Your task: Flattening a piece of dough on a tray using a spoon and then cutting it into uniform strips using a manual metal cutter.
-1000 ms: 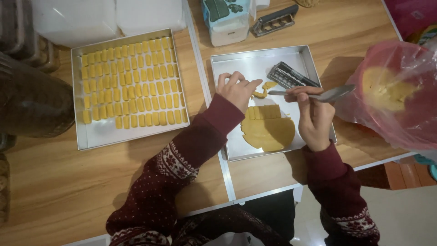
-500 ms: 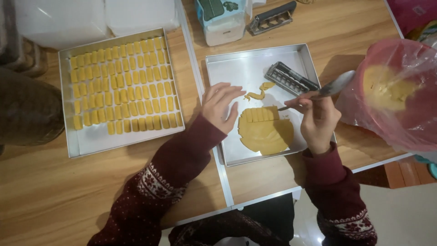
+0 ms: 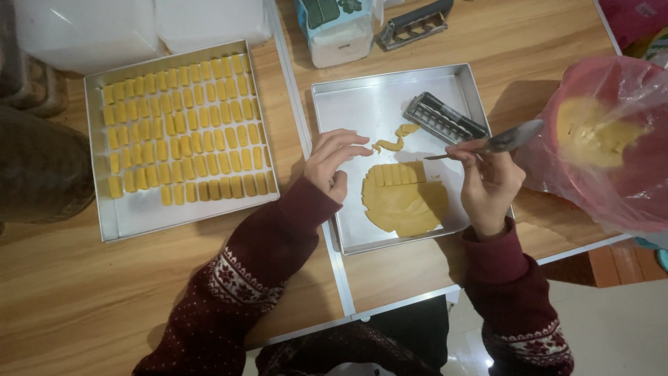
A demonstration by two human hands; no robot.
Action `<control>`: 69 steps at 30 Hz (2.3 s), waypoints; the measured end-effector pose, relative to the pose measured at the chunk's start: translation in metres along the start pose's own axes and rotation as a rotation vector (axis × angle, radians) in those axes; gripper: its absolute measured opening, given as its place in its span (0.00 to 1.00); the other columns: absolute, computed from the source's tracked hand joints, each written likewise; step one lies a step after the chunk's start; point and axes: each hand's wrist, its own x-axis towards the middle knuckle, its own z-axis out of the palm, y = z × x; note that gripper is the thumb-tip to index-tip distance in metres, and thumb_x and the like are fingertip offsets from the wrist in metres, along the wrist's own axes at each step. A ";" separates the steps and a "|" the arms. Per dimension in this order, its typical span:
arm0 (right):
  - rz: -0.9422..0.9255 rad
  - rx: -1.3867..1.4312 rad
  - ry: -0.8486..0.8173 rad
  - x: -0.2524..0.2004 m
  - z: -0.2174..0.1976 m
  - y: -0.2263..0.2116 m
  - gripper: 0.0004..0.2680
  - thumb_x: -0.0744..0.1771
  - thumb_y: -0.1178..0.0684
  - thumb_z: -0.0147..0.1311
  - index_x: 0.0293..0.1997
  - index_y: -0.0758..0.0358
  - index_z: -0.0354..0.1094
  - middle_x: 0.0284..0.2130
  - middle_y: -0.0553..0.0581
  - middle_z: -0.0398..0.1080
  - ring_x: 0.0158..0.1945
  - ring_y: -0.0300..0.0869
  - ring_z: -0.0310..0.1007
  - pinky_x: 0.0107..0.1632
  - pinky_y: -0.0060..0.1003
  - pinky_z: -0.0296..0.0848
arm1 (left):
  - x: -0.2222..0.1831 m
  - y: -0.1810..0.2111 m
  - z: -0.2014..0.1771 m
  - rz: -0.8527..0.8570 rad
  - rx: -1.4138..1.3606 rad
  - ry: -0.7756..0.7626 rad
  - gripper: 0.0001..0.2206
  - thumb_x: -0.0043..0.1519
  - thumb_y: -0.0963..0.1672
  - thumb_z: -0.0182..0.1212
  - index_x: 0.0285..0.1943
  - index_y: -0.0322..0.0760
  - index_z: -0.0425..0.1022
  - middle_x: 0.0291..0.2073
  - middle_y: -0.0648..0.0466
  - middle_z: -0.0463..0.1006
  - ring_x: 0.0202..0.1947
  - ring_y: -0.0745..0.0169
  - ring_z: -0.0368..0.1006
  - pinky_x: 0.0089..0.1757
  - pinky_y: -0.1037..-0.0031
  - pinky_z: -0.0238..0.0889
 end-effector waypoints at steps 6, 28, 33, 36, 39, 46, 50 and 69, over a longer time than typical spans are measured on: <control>0.035 0.013 0.013 -0.001 -0.001 -0.001 0.03 0.71 0.68 0.54 0.41 0.80 0.70 0.31 0.69 0.74 0.38 0.55 0.80 0.40 0.50 0.82 | 0.000 -0.002 0.002 0.000 0.032 0.012 0.29 0.44 0.30 0.37 0.50 0.40 0.78 0.49 0.53 0.75 0.58 0.48 0.66 0.59 0.55 0.61; 0.003 0.017 0.015 -0.003 -0.001 0.002 0.02 0.70 0.71 0.55 0.41 0.77 0.73 0.31 0.66 0.75 0.38 0.52 0.80 0.38 0.46 0.81 | 0.002 0.004 0.002 0.007 0.078 -0.008 0.12 0.62 0.37 0.53 0.49 0.43 0.79 0.49 0.54 0.73 0.59 0.51 0.66 0.60 0.57 0.57; 0.009 0.039 0.022 -0.004 -0.001 0.005 0.04 0.69 0.73 0.55 0.40 0.77 0.73 0.31 0.67 0.75 0.37 0.54 0.80 0.39 0.49 0.82 | 0.001 0.002 0.003 0.008 0.074 0.000 0.11 0.63 0.38 0.53 0.49 0.43 0.79 0.48 0.54 0.74 0.59 0.51 0.66 0.60 0.57 0.57; 0.026 0.026 0.014 -0.003 -0.002 0.001 0.04 0.69 0.73 0.54 0.40 0.76 0.73 0.31 0.67 0.75 0.37 0.53 0.80 0.39 0.49 0.82 | 0.001 -0.002 0.004 -0.006 0.072 -0.014 0.11 0.63 0.38 0.54 0.49 0.44 0.79 0.48 0.55 0.74 0.59 0.53 0.67 0.60 0.57 0.57; 0.030 0.043 0.013 -0.003 -0.003 0.002 0.05 0.69 0.75 0.53 0.39 0.77 0.73 0.31 0.67 0.75 0.38 0.53 0.80 0.40 0.49 0.82 | 0.000 -0.003 0.005 -0.009 0.075 -0.025 0.11 0.63 0.39 0.53 0.50 0.45 0.78 0.49 0.56 0.74 0.59 0.54 0.67 0.60 0.58 0.57; 0.038 0.056 0.006 -0.001 -0.002 0.000 0.06 0.69 0.75 0.53 0.39 0.77 0.74 0.31 0.68 0.75 0.38 0.53 0.80 0.41 0.50 0.82 | 0.001 0.001 0.003 -0.012 0.067 -0.025 0.11 0.64 0.39 0.53 0.51 0.44 0.78 0.48 0.55 0.74 0.58 0.53 0.67 0.58 0.59 0.57; 0.043 0.070 -0.014 0.001 -0.001 -0.006 0.05 0.68 0.74 0.55 0.38 0.76 0.74 0.30 0.66 0.76 0.37 0.50 0.80 0.40 0.47 0.82 | 0.000 -0.004 0.005 -0.016 0.077 -0.033 0.11 0.64 0.39 0.53 0.51 0.44 0.78 0.48 0.56 0.75 0.58 0.54 0.68 0.57 0.60 0.58; 0.074 -0.035 -0.147 -0.007 -0.010 -0.017 0.04 0.69 0.71 0.57 0.36 0.74 0.74 0.29 0.65 0.76 0.34 0.51 0.80 0.38 0.43 0.80 | 0.001 0.002 0.002 -0.021 0.068 -0.030 0.11 0.65 0.39 0.52 0.51 0.44 0.78 0.45 0.57 0.76 0.54 0.56 0.70 0.53 0.65 0.60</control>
